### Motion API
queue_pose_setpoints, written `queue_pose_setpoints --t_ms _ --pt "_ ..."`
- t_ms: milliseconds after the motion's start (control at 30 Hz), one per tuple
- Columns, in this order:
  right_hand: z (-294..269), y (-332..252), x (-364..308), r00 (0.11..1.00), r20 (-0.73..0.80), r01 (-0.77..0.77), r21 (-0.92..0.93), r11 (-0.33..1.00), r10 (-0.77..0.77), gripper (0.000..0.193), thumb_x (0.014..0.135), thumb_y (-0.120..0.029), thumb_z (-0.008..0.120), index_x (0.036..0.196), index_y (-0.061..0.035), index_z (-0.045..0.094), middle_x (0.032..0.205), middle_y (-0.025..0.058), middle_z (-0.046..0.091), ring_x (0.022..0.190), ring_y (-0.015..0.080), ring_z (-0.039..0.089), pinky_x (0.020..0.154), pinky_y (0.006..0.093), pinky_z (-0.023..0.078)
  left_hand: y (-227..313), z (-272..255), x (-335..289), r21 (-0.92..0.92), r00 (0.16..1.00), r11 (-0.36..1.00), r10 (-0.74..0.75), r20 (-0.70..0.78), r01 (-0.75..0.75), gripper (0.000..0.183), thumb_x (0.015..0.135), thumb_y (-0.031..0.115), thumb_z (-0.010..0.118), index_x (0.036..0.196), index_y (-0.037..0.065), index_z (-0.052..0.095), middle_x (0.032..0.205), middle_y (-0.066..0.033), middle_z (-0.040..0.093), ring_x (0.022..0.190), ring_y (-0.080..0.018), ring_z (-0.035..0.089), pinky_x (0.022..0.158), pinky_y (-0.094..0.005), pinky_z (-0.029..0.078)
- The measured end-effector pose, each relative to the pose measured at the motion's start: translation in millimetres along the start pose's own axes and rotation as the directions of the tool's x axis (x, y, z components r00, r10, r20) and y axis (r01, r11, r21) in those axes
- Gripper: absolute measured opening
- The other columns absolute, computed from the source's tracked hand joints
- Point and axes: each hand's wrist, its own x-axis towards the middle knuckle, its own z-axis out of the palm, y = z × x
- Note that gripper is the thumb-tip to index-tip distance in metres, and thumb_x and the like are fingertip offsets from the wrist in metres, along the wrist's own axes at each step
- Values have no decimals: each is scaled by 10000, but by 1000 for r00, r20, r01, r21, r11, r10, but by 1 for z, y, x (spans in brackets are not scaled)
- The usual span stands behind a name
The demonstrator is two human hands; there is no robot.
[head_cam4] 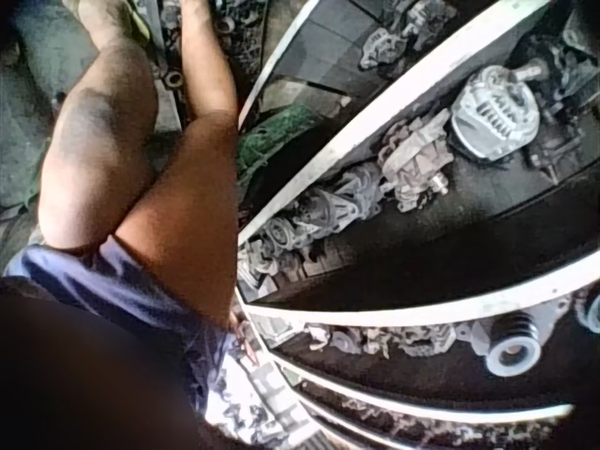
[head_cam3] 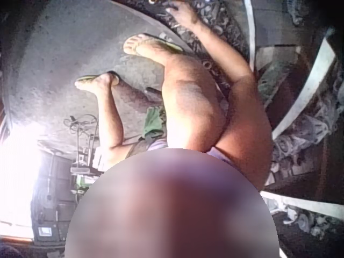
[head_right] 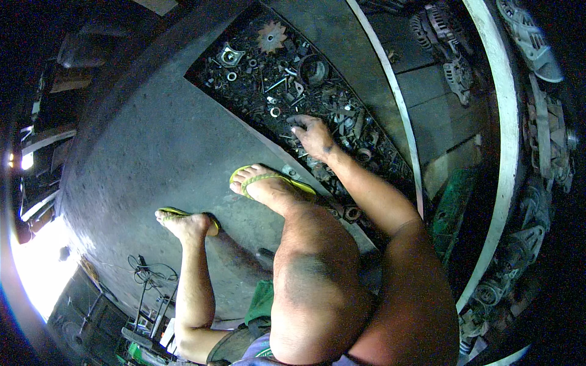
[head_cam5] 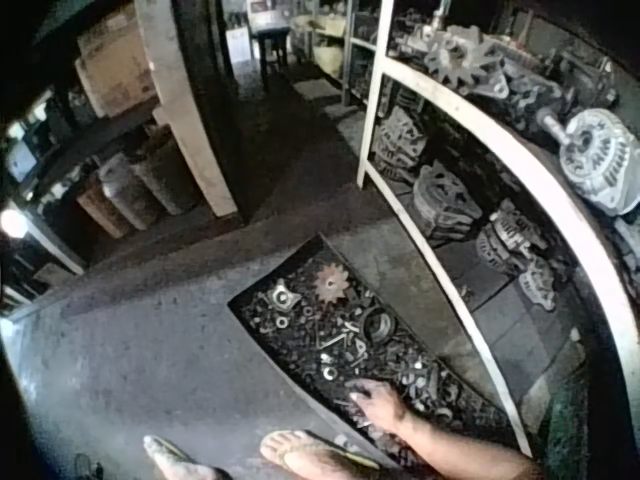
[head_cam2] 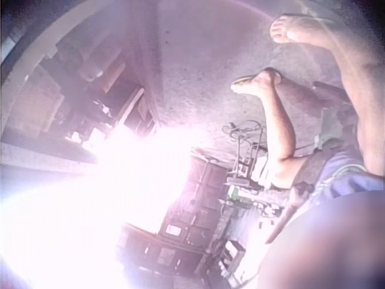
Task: The person sits on the floor in a workshop, uses a rotary tool to grind a component clamped in a vise, then searches through a tray of small parts on the floor. The person handles a small metal piece and a power tool while working on an electrical motor or alternator.
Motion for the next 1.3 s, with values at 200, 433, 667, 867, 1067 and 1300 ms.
queue_pose_setpoints --t_ms 200,433,667,867,1067,1300 --pt "-2 -1 0 1000 -27 4 -36 999 -5 295 1045 -96 691 1323 -7 726 1035 67 783 875 114 687 785 294 567 2 5 -10 31 1000 999 -13 -4 13 942 1055 736 453 1707 74 298 1783 -80 304 1624 -258 289 1352 -458 147" --pt "1 7 3 996 -60 69 -16 998 -69 302 1035 -83 701 1324 2 718 1042 44 772 890 105 687 791 279 570 8 15 -24 65 1000 998 -22 -13 23 944 1053 736 446 1706 71 300 1778 -85 313 1621 -262 297 1351 -458 152" --pt "0 4 1 999 -27 19 15 1000 -19 293 1041 -77 689 1321 2 721 1039 34 771 880 93 681 785 272 568 14 22 -36 112 999 993 -26 -25 29 945 1051 737 439 1704 67 303 1773 -89 322 1618 -266 304 1351 -457 158" --pt "1 7 2 997 -44 62 -58 996 -64 294 1035 -87 694 1312 7 728 1042 44 773 872 99 673 790 283 566 14 22 -37 238 999 971 21 -41 -11 943 1050 734 440 1700 65 307 1767 -90 330 1613 -266 311 1349 -456 165" --pt "3 11 3 997 -47 54 -57 997 -56 292 1032 -101 704 1303 0 741 1087 73 792 925 124 695 846 309 574 16 22 -37 12 998 998 -63 -7 63 941 1058 730 443 1709 70 280 1784 -81 288 1628 -256 275 1355 -456 143" --pt "1 4 1 1000 -2 3 -100 995 -3 288 1032 -109 702 1296 -1 743 1125 125 802 1004 160 722 922 331 574 12 16 -33 171 1000 985 10 -26 -6 946 1071 722 437 1728 74 230 1819 -72 212 1664 -245 205 1363 -459 102"
